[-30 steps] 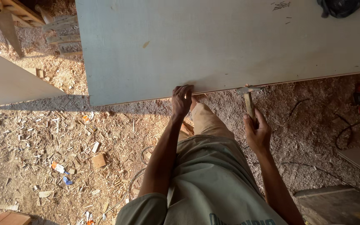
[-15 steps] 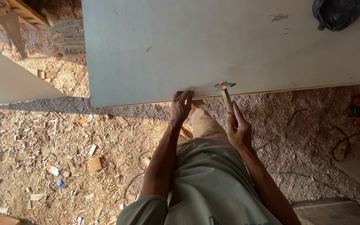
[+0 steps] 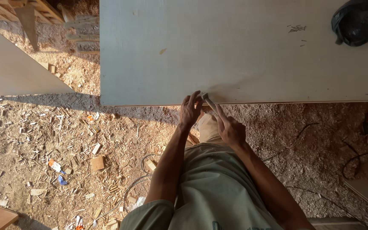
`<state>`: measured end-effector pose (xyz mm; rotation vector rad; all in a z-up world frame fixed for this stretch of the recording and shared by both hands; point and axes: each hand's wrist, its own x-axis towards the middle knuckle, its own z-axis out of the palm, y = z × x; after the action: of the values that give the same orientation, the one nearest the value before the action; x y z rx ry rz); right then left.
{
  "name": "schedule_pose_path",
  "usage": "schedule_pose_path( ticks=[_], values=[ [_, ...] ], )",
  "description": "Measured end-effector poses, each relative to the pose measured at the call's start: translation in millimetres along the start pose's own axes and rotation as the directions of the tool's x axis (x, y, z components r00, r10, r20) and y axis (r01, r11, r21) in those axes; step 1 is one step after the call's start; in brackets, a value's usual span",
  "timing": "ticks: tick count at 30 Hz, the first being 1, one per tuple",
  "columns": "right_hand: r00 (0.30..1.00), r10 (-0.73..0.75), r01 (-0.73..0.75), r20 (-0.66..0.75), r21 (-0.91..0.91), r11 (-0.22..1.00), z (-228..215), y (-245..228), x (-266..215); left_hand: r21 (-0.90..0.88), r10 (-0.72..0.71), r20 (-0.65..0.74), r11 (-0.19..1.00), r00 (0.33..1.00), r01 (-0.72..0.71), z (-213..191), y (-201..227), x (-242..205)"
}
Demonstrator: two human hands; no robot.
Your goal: The person hammers nails into a large sheet of plywood using a hammer. They repeatedly pick up nails from the surface and drive them into the board along its edges.
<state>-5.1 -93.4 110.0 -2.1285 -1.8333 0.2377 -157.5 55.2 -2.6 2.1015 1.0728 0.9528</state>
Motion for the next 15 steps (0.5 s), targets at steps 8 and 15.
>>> schedule_pose_path(
  ticks=[8, 15],
  values=[
    [0.9, -0.155, 0.23, -0.407, 0.142, 0.963, -22.1, -7.9, -3.8, 0.084, -0.53, 0.01, 0.846, 0.848, 0.527, -2.4, -28.2, -45.0],
    [0.991, -0.045, 0.058, -0.124, 0.105, 0.993, -13.4, -1.9, 3.9, -0.678, -0.75, 0.496, -0.018, 0.439, 0.735, 6.2, -27.1, -27.6]
  ],
)
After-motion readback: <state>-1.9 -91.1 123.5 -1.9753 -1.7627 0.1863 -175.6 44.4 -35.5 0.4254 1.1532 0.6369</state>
